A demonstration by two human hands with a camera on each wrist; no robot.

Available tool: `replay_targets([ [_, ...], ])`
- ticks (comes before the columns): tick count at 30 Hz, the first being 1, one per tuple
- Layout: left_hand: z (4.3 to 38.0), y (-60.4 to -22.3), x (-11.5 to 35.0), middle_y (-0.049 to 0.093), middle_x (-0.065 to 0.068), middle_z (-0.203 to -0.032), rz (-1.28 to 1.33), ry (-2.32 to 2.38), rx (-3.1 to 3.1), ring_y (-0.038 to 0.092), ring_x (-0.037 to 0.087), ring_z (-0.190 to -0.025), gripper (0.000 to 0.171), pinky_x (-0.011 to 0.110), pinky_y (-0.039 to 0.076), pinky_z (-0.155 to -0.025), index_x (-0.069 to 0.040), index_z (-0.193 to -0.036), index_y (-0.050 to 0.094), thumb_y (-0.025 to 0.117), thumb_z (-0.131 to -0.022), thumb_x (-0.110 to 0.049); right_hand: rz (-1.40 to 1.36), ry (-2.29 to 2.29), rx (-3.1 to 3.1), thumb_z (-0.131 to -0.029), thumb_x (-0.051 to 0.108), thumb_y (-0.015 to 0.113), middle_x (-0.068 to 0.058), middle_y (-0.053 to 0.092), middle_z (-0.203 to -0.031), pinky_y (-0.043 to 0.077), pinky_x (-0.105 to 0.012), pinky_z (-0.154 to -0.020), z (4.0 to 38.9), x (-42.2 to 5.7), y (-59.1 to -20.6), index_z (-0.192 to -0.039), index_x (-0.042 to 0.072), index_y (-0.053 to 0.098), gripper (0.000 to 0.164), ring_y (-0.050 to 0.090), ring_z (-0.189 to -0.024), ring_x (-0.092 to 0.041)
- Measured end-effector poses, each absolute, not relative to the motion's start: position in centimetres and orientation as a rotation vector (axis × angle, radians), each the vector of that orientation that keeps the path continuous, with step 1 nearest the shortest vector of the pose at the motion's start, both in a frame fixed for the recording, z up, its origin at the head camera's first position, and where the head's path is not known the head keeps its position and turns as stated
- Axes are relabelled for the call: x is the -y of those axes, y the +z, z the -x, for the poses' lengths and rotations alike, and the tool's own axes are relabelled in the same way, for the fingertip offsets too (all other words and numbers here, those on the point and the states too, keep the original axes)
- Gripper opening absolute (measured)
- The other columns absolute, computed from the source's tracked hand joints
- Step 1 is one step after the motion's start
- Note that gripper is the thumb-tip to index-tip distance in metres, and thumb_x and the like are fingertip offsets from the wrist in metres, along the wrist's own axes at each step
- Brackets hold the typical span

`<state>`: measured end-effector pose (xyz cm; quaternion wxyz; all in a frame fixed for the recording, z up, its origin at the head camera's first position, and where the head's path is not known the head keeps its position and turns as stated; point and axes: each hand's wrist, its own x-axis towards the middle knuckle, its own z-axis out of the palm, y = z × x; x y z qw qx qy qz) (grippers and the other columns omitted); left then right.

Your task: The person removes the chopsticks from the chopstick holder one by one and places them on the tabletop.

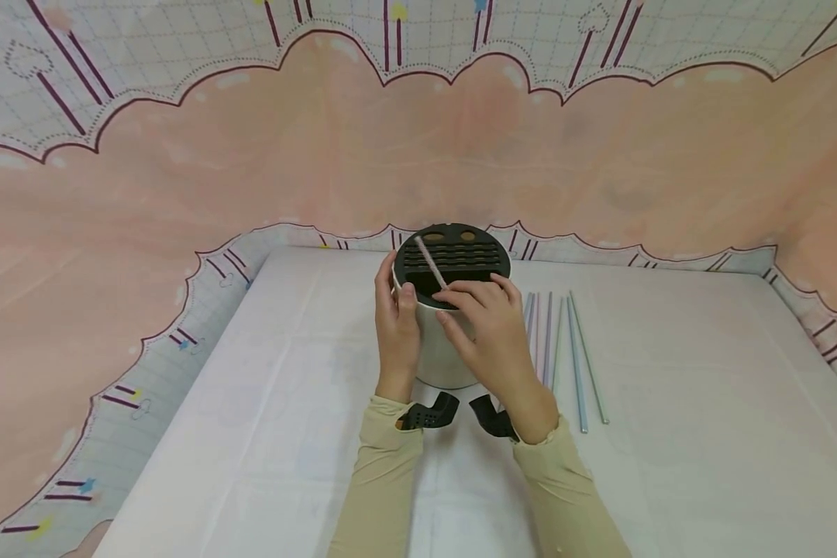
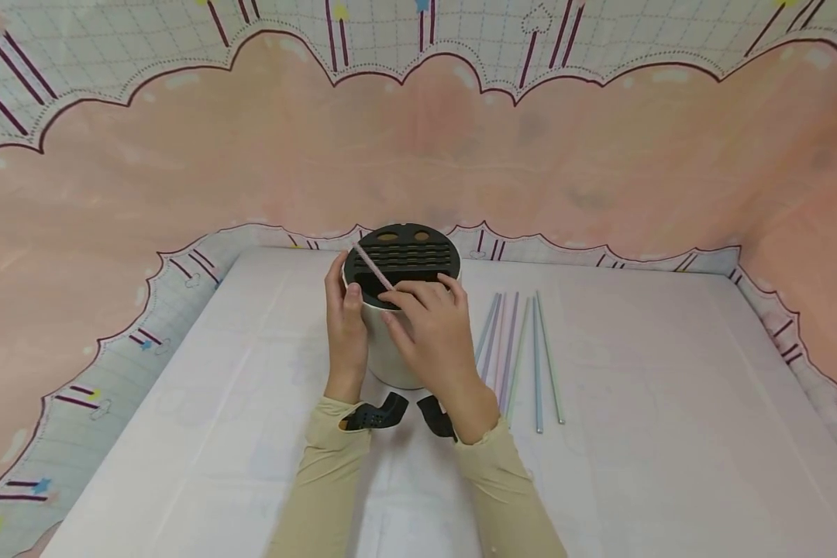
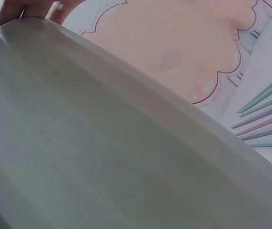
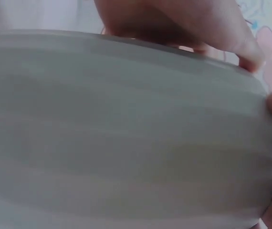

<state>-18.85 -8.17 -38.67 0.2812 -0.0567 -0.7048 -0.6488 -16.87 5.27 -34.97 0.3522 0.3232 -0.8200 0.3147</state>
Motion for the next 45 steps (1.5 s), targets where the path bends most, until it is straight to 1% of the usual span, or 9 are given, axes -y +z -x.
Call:
replay_targets([
  [3, 18.9, -38.8, 8.2, 0.028, -0.007, -0.141, 0.142, -1.716, 1.899, 0.026, 0.014, -0.128, 0.052, 0.045, 0.028, -0.099, -0.027, -0.138, 0.029, 0.037, -0.089, -0.044, -0.812, 0.983, 2.044, -0.081, 0.010, 0.064, -0.003, 0.062, -0.097, 0.031, -0.038, -0.096, 16.9, -5.5, -34.8, -0.091, 0.009, 0.067, 0.010, 0.054, -0.096, -0.019],
  [8, 18.8, -38.5, 8.2, 0.030, -0.004, -0.140, 0.140, -1.747, 1.905, 0.028, 0.016, -0.128, 0.051, 0.043, 0.027, -0.101, -0.020, -0.139, 0.028, 0.039, -0.090, -0.034, -0.660, 1.292, 1.855, -0.082, -0.005, 0.057, -0.003, 0.061, -0.093, 0.046, -0.028, -0.080, 16.7, -6.1, -34.4, -0.082, 0.004, 0.064, 0.011, 0.056, -0.091, -0.016],
  [12, 18.0, -37.3, 8.0, 0.029, 0.001, -0.141, 0.116, -1.753, 1.925, 0.028, 0.015, -0.128, 0.051, 0.042, 0.026, -0.101, -0.016, -0.139, 0.027, 0.039, -0.090, -0.028, -0.576, 1.590, 1.601, -0.082, -0.013, 0.049, -0.014, 0.056, -0.090, 0.046, -0.033, -0.082, 15.8, -6.4, -33.0, -0.080, -0.007, 0.055, 0.009, 0.056, -0.090, -0.023],
  [17, 16.7, -35.7, 7.5, 0.030, 0.005, -0.141, 0.100, -1.751, 1.932, 0.028, 0.017, -0.128, 0.050, 0.042, 0.025, -0.102, -0.012, -0.138, 0.027, 0.037, -0.091, -0.024, -0.480, 1.819, 1.205, -0.081, -0.014, 0.051, -0.024, 0.051, -0.085, 0.047, -0.040, -0.079, 15.3, -8.0, -31.3, -0.079, -0.018, 0.046, 0.007, 0.056, -0.082, -0.032],
  [26, 17.5, -36.8, 7.7, 0.031, 0.001, -0.140, 0.131, -1.748, 1.922, 0.032, 0.013, -0.125, 0.050, 0.040, 0.029, -0.100, -0.013, -0.139, 0.026, 0.037, -0.091, -0.021, -0.186, 1.923, 0.970, -0.082, -0.005, 0.057, -0.027, 0.051, -0.092, 0.050, -0.038, -0.074, 16.4, -14.9, -31.5, -0.090, -0.011, 0.051, 0.012, 0.053, -0.082, -0.035],
  [30, 18.4, -38.2, 8.1, 0.031, -0.006, -0.140, 0.135, -1.741, 1.919, 0.031, 0.011, -0.125, 0.050, 0.039, 0.029, -0.100, -0.020, -0.139, 0.026, 0.038, -0.091, -0.029, -0.012, 1.760, 1.350, -0.085, 0.002, 0.056, -0.020, 0.057, -0.096, 0.048, -0.029, -0.076, 16.8, -17.2, -32.3, -0.093, -0.005, 0.059, 0.012, 0.055, -0.084, -0.028],
  [35, 18.7, -38.7, 8.2, 0.030, -0.011, -0.139, 0.135, -1.728, 1.913, 0.030, 0.010, -0.126, 0.050, 0.041, 0.027, -0.101, -0.028, -0.138, 0.027, 0.037, -0.090, -0.039, 0.209, 1.453, 1.748, -0.088, 0.010, 0.050, -0.007, 0.062, -0.095, 0.043, -0.020, -0.068, 18.6, -19.4, -35.2, -0.096, 0.007, 0.066, 0.018, 0.056, -0.079, -0.015],
  [40, 18.7, -38.7, 8.3, 0.032, -0.010, -0.138, 0.131, -1.734, 1.901, 0.032, 0.011, -0.124, 0.050, 0.040, 0.031, -0.098, -0.027, -0.138, 0.028, 0.037, -0.090, -0.038, 0.348, 1.158, 2.146, -0.090, 0.023, 0.048, -0.002, 0.063, -0.094, 0.038, -0.024, -0.062, 21.8, -22.3, -40.7, -0.099, 0.020, 0.067, 0.021, 0.054, -0.083, -0.014],
  [45, 18.3, -38.0, 8.1, 0.031, -0.004, -0.139, 0.145, -1.777, 1.904, 0.033, 0.013, -0.124, 0.050, 0.039, 0.031, -0.099, -0.018, -0.139, 0.027, 0.038, -0.091, -0.025, 0.370, 1.014, 2.449, -0.091, 0.024, 0.044, -0.008, 0.064, -0.095, 0.036, -0.032, -0.061, 22.4, -23.6, -43.1, -0.101, 0.015, 0.065, 0.025, 0.054, -0.084, -0.025],
])
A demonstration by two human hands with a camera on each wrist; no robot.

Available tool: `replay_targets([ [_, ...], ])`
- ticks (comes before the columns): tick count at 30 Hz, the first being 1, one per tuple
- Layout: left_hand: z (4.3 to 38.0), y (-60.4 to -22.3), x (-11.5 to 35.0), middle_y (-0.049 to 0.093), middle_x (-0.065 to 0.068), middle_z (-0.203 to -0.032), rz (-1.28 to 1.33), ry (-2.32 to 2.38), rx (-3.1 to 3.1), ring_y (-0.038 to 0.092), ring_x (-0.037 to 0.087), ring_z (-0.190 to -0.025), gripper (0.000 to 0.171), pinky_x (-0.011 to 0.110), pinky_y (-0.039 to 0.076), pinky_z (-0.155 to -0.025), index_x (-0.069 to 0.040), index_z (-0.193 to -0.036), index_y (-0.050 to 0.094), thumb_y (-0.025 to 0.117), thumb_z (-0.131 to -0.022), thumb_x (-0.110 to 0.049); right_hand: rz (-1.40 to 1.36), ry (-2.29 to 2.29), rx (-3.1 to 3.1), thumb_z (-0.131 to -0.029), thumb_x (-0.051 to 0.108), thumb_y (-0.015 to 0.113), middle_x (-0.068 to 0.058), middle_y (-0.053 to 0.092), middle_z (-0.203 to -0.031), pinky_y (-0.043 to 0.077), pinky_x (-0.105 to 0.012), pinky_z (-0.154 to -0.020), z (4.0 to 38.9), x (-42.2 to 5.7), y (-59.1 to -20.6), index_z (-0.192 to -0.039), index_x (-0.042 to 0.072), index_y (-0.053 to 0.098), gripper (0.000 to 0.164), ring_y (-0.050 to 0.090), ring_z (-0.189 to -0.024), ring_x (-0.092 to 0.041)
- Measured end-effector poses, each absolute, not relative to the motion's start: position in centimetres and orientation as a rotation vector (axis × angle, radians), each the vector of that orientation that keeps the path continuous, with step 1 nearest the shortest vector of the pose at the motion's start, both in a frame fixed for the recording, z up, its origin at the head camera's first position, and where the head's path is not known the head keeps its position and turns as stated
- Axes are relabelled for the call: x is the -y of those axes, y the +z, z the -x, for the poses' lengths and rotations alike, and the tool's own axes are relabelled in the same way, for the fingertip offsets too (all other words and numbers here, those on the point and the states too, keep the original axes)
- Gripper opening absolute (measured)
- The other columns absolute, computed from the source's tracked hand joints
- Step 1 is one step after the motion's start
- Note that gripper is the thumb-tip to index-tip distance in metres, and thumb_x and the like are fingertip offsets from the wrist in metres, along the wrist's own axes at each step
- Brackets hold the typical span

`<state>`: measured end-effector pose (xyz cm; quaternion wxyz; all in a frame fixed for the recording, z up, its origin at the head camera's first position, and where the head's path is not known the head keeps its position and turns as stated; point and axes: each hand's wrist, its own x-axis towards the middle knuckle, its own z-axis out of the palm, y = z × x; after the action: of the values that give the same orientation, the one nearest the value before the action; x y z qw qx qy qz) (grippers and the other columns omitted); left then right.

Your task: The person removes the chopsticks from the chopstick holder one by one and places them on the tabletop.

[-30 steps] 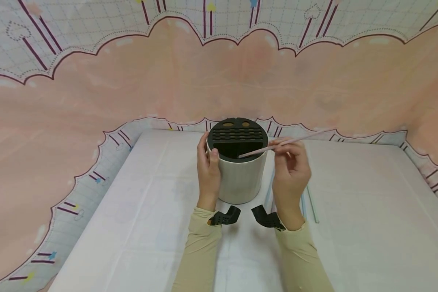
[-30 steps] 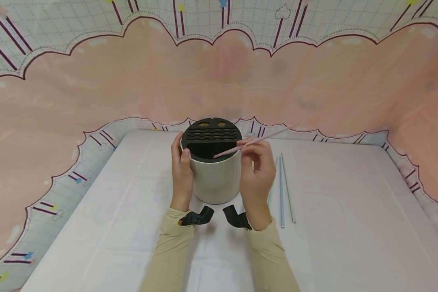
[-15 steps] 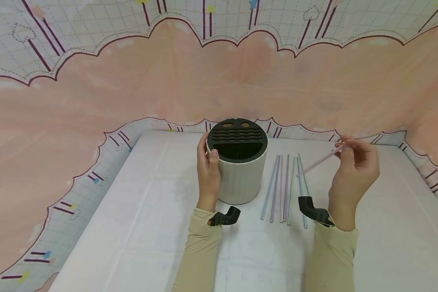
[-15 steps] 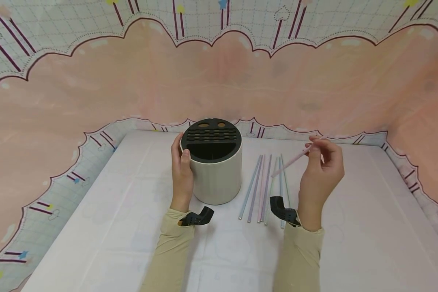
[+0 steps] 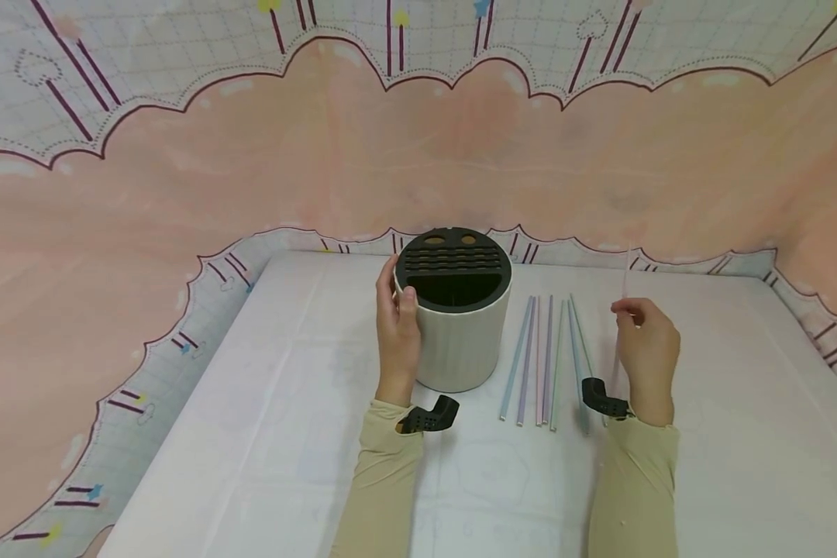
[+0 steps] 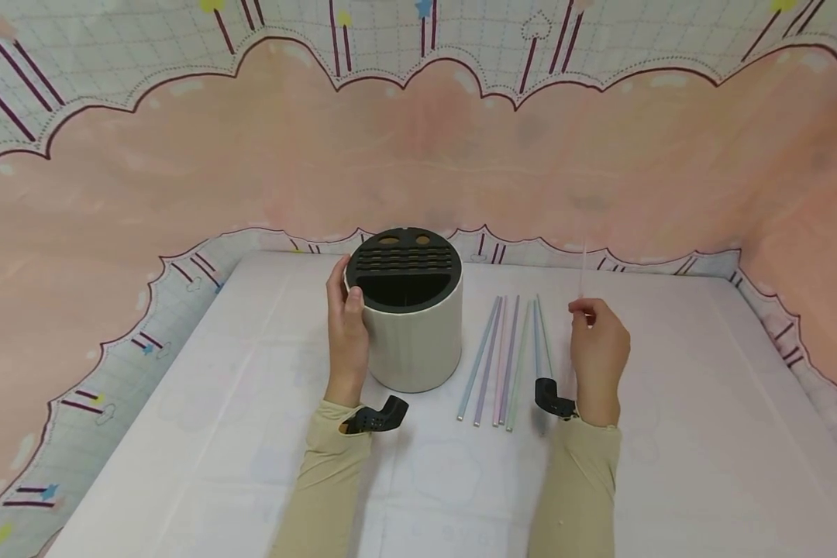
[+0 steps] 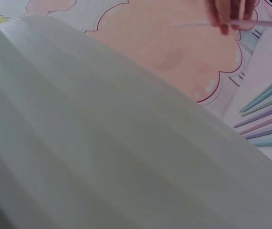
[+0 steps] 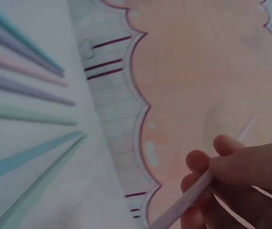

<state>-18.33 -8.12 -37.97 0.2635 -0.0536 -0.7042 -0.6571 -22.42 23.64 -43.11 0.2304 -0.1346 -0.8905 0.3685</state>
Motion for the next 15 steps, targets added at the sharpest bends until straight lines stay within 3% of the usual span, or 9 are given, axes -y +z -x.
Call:
replay_targets([
  [6, 17.2, -36.3, 7.4, 0.029, 0.002, -0.141, 0.154, -1.808, 1.908, 0.029, 0.013, -0.127, 0.049, 0.037, 0.028, -0.101, -0.014, -0.139, 0.025, 0.036, -0.091, -0.020, 0.290, 1.068, 2.755, -0.091, 0.013, 0.043, -0.020, 0.059, -0.104, 0.040, -0.038, -0.066, 20.5, -22.8, -41.5, -0.109, 0.000, 0.059, 0.027, 0.051, -0.092, -0.035],
  [15, 17.2, -36.4, 7.4, 0.028, 0.003, -0.141, 0.174, -1.816, 1.879, 0.030, 0.014, -0.127, 0.050, 0.037, 0.027, -0.101, -0.015, -0.139, 0.025, 0.036, -0.092, -0.027, 0.166, 1.159, 3.020, -0.084, 0.006, 0.048, -0.024, 0.052, -0.106, 0.042, -0.038, -0.068, 21.0, -22.7, -43.4, -0.110, -0.002, 0.055, 0.028, 0.049, -0.088, -0.033],
])
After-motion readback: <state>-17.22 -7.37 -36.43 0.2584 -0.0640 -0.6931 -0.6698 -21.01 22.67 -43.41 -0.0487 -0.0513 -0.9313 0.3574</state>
